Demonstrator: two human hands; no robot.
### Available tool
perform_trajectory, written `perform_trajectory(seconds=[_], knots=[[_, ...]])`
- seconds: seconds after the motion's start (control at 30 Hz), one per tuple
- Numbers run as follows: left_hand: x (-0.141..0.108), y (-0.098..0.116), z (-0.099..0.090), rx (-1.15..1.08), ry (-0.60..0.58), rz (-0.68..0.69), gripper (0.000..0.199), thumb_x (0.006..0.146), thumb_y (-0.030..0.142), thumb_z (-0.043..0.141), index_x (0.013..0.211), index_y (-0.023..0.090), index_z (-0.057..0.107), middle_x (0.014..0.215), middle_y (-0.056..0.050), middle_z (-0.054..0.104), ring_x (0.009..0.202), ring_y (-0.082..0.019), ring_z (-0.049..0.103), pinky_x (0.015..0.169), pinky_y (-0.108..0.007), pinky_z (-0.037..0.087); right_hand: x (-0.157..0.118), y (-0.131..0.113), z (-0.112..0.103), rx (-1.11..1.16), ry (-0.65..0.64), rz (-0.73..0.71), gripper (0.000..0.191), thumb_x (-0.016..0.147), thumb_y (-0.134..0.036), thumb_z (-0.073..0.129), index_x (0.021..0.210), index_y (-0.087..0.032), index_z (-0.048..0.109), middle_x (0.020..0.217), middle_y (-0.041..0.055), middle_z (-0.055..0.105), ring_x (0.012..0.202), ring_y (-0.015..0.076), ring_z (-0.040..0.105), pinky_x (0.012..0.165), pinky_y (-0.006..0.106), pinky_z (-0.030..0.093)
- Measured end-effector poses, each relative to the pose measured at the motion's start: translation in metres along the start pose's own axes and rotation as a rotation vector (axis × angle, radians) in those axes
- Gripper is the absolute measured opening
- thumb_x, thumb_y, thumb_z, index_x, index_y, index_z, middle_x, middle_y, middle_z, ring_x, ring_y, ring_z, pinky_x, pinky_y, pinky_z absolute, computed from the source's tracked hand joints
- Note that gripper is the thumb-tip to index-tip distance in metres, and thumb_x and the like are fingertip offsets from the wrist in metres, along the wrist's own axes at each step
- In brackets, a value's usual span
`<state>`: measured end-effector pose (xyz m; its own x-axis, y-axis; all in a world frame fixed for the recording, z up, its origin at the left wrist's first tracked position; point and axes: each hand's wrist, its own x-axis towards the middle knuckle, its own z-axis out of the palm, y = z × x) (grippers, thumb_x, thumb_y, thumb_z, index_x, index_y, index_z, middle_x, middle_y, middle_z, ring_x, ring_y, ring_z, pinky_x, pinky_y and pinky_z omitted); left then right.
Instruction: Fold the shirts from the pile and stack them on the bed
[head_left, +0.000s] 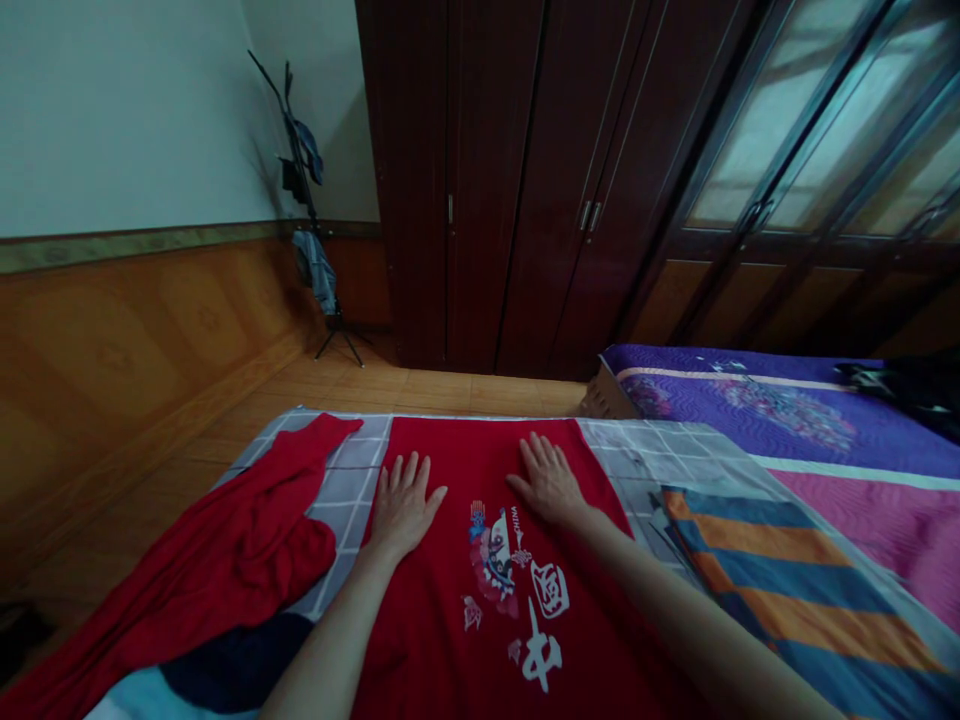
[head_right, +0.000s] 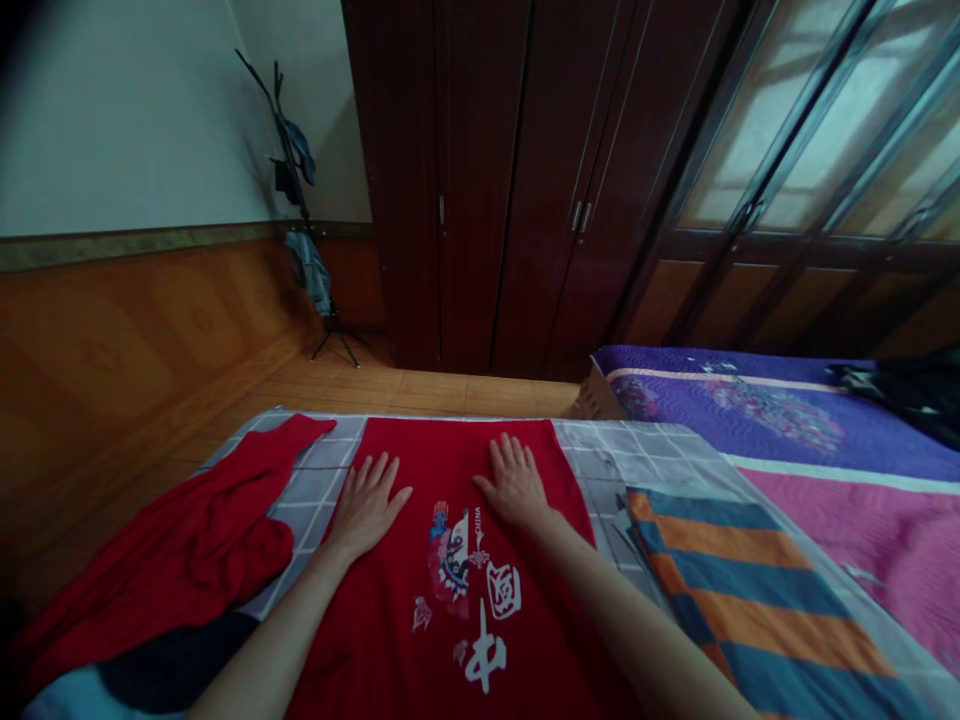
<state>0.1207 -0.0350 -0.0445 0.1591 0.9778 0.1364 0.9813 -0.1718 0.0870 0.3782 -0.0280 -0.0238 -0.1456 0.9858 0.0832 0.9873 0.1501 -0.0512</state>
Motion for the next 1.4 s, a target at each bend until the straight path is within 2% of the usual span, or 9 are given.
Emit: perform_trajectory(seconds=[0.13, 0.33, 0.4, 0.6, 0.77, 1.0, 1.1, 1.27, 1.4], knots=[[0.0, -0.002, 0.002, 0.001, 0.012, 0.001, 0.063, 0.093, 0.054, 0.031, 0.142, 0.014, 0.037, 0.15, -0.011, 0.03, 0.139, -0.033, 0.022, 0.112, -0.05, 0.017, -0.049, -0.024, 0.012, 0.116, 0.002, -0.396, 0.07, 0.09, -0.061, 0.035, 0.146, -0.019, 0.029, 0.152, 0.0105, 0.023, 0.14, 0.0262, 0.016, 0.113, 0.044, 0.017], [0.0, -0.002, 0.003, 0.002, 0.013, 0.011, 0.064, 0.093, 0.054, 0.032, 0.142, 0.013, 0.038, 0.15, -0.013, 0.031, 0.138, -0.034, 0.023, 0.111, -0.051, 0.018, -0.064, 0.079, -0.006, -0.068, 0.042, 0.104, 0.065, 0.09, -0.053, 0.041, 0.14, -0.01, 0.04, 0.145, 0.0187, 0.037, 0.136, 0.0331, 0.028, 0.108, 0.051, 0.026], [0.0, -0.002, 0.004, 0.005, 0.015, 0.014, 0.064, 0.093, 0.054, 0.032, 0.142, 0.014, 0.038, 0.149, -0.013, 0.031, 0.138, -0.034, 0.024, 0.111, -0.051, 0.017, -0.077, 0.091, -0.013, -0.11, 0.07, 0.185, 0.064, 0.088, -0.051, 0.046, 0.137, -0.009, 0.043, 0.142, 0.0213, 0.039, 0.133, 0.0362, 0.03, 0.106, 0.053, 0.028], [0.002, -0.005, 0.003, -0.006, -0.001, 0.006, 0.063, 0.093, 0.052, 0.033, 0.142, 0.013, 0.037, 0.15, -0.013, 0.029, 0.139, -0.034, 0.023, 0.111, -0.051, 0.019, -0.148, 0.018, -0.009, 0.094, 0.025, -0.206, 0.062, 0.09, -0.054, 0.042, 0.144, -0.025, 0.033, 0.152, 0.0083, 0.025, 0.14, 0.0279, 0.018, 0.11, 0.049, 0.025], [-0.007, 0.016, -0.021, -0.03, -0.045, 0.003, 0.063, 0.094, 0.05, 0.033, 0.143, 0.011, 0.035, 0.148, -0.016, 0.032, 0.139, -0.034, 0.023, 0.111, -0.052, 0.018, -0.164, -0.002, -0.002, 0.149, -0.002, -0.23, 0.064, 0.09, -0.056, 0.041, 0.145, -0.025, 0.031, 0.153, 0.0073, 0.019, 0.14, 0.0284, 0.014, 0.111, 0.051, 0.024], [-0.086, 0.094, -0.039, -0.222, -0.212, 0.536, 0.068, 0.092, 0.059, 0.033, 0.149, 0.025, 0.018, 0.155, -0.006, 0.015, 0.143, -0.028, 0.004, 0.114, -0.051, 0.012, -0.159, 0.004, 0.005, 0.137, 0.068, -0.262, 0.065, 0.089, -0.056, 0.041, 0.145, -0.023, 0.033, 0.152, 0.0084, 0.024, 0.14, 0.0284, 0.018, 0.111, 0.051, 0.025], [-0.109, 0.066, -0.036, -0.156, -0.237, 0.479, 0.067, 0.092, 0.055, 0.036, 0.149, 0.028, 0.012, 0.156, -0.004, 0.009, 0.143, -0.028, 0.004, 0.114, -0.052, 0.012, -0.16, 0.006, 0.01, 0.136, 0.099, -0.274, 0.063, 0.089, -0.057, 0.041, 0.142, -0.023, 0.038, 0.15, 0.0085, 0.028, 0.139, 0.0279, 0.02, 0.11, 0.051, 0.027], [-0.133, -0.022, -0.044, 0.047, -0.182, 0.065, 0.058, 0.093, 0.04, 0.035, 0.145, 0.014, 0.03, 0.153, -0.011, 0.021, 0.14, -0.029, 0.02, 0.112, -0.046, 0.023, -0.16, 0.01, 0.014, 0.128, 0.109, -0.281, 0.064, 0.089, -0.058, 0.04, 0.141, -0.021, 0.04, 0.149, 0.0085, 0.03, 0.139, 0.0279, 0.021, 0.11, 0.051, 0.027], [-0.162, -0.03, -0.061, 0.086, -0.159, 0.018, 0.054, 0.09, 0.032, 0.039, 0.141, 0.016, 0.04, 0.148, -0.008, 0.034, 0.139, -0.027, 0.025, 0.114, -0.048, 0.019, -0.161, 0.011, 0.016, 0.128, 0.113, -0.289, 0.064, 0.089, -0.057, 0.04, 0.14, -0.019, 0.042, 0.15, 0.01, 0.028, 0.139, 0.0291, 0.021, 0.11, 0.052, 0.026]])
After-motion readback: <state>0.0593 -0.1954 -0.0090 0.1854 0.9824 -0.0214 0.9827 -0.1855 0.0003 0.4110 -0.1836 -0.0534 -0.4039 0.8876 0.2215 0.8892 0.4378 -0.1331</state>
